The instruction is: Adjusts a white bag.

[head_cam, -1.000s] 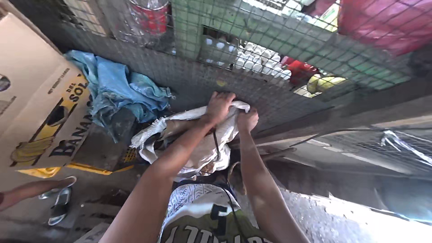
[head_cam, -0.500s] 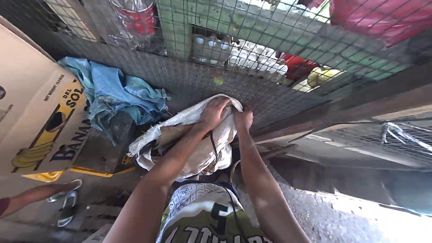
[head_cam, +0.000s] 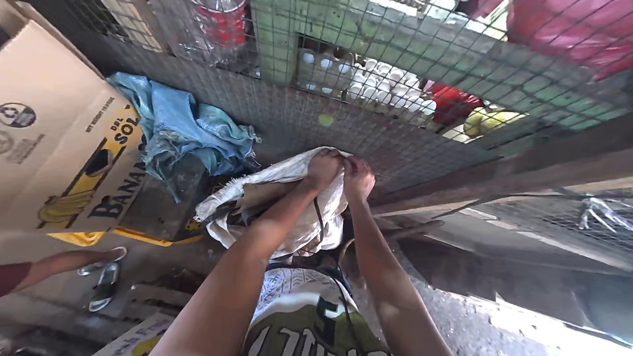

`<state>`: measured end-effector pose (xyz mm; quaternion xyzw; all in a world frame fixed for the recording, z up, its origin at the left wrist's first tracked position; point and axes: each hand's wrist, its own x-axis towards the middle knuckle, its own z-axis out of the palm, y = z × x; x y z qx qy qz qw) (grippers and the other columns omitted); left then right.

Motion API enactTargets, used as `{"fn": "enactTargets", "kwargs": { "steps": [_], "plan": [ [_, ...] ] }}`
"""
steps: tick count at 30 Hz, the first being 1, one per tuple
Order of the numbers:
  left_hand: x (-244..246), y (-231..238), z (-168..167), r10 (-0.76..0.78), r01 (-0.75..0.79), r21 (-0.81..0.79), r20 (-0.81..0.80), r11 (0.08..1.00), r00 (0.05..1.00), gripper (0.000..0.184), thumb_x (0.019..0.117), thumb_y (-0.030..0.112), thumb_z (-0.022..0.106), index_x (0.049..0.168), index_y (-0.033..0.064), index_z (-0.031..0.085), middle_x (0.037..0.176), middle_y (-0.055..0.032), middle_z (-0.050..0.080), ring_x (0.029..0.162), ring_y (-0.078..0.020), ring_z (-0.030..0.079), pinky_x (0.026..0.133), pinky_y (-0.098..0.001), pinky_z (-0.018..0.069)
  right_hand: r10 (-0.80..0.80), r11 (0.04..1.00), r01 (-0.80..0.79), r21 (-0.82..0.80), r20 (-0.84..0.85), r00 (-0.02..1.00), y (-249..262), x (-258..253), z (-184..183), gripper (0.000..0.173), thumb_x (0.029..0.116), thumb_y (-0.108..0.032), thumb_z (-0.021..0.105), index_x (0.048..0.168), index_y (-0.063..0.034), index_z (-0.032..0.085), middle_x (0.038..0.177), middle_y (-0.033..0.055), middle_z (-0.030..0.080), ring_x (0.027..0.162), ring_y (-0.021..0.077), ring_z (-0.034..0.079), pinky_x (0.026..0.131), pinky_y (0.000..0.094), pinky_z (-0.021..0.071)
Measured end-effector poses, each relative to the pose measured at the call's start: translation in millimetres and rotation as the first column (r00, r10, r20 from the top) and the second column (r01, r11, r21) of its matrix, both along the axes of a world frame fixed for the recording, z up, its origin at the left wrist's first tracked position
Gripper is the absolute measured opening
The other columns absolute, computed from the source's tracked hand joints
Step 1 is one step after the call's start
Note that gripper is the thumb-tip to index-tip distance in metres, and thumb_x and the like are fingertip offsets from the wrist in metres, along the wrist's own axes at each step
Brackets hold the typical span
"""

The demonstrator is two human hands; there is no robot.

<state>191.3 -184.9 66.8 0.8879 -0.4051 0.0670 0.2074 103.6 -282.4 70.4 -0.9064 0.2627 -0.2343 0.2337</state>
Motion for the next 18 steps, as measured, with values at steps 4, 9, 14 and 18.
{"fn": "enactTargets", "kwargs": {
  "steps": [4,9,14,18],
  "plan": [
    [5,-1,-1,0.016,-0.016,0.036,0.008,0.999,1.000,0.020,0.1003,0.015,0.056,0.106,0.0112,0.075,0.118,-0.0046,0.071,0.116,-0.0257,0.066,0.098,-0.0434,0.0556,0.013,0.998,-0.016,-0.065,-0.048,0.999,-5,3,-15,0.031,0.1032,-0.043,0.057,0.122,-0.0220,0.071,0.108,0.0063,0.075,0.089,0.0285,0.073,0.071,0.0569,0.0583],
    [5,-3,-1,0.026,-0.025,0.029,-0.036,0.999,0.999,0.020,0.1001,0.014,0.056,0.107,0.0107,0.074,0.118,-0.0049,0.071,0.114,-0.0256,0.066,0.095,-0.0435,0.0570,-0.024,0.989,0.002,-0.148,-0.150,0.988,-6,8,-3,0.042,0.1053,-0.050,0.046,0.123,-0.0197,0.069,0.098,0.0127,0.075,0.082,0.0367,0.072,0.065,0.0617,0.0548],
    [-39,14,63,0.081,-0.033,0.151,-0.327,0.988,0.942,0.063,0.0897,0.025,0.073,0.143,0.0004,0.052,0.150,-0.0202,0.048,0.140,-0.0379,0.046,0.114,-0.0540,0.0417,-0.202,0.979,0.194,-0.069,-0.153,0.967,-1,29,14,0.045,0.1044,-0.046,0.042,0.109,-0.0129,0.071,0.093,0.0139,0.075,0.087,0.0376,0.073,0.072,0.0618,0.0546],
    [-137,120,102,-0.354,0.164,-0.341,-0.629,0.926,0.692,0.057,0.1009,0.042,0.063,0.151,0.0169,0.052,0.145,-0.0016,0.059,0.129,-0.0119,0.058,0.109,-0.0368,0.0508,-0.256,0.951,0.270,0.150,-0.106,0.961,-6,31,14,0.039,0.1025,-0.043,0.049,0.106,-0.0132,0.074,0.096,0.0112,0.075,0.093,0.0315,0.072,0.081,0.0604,0.0543]
  ]
}}
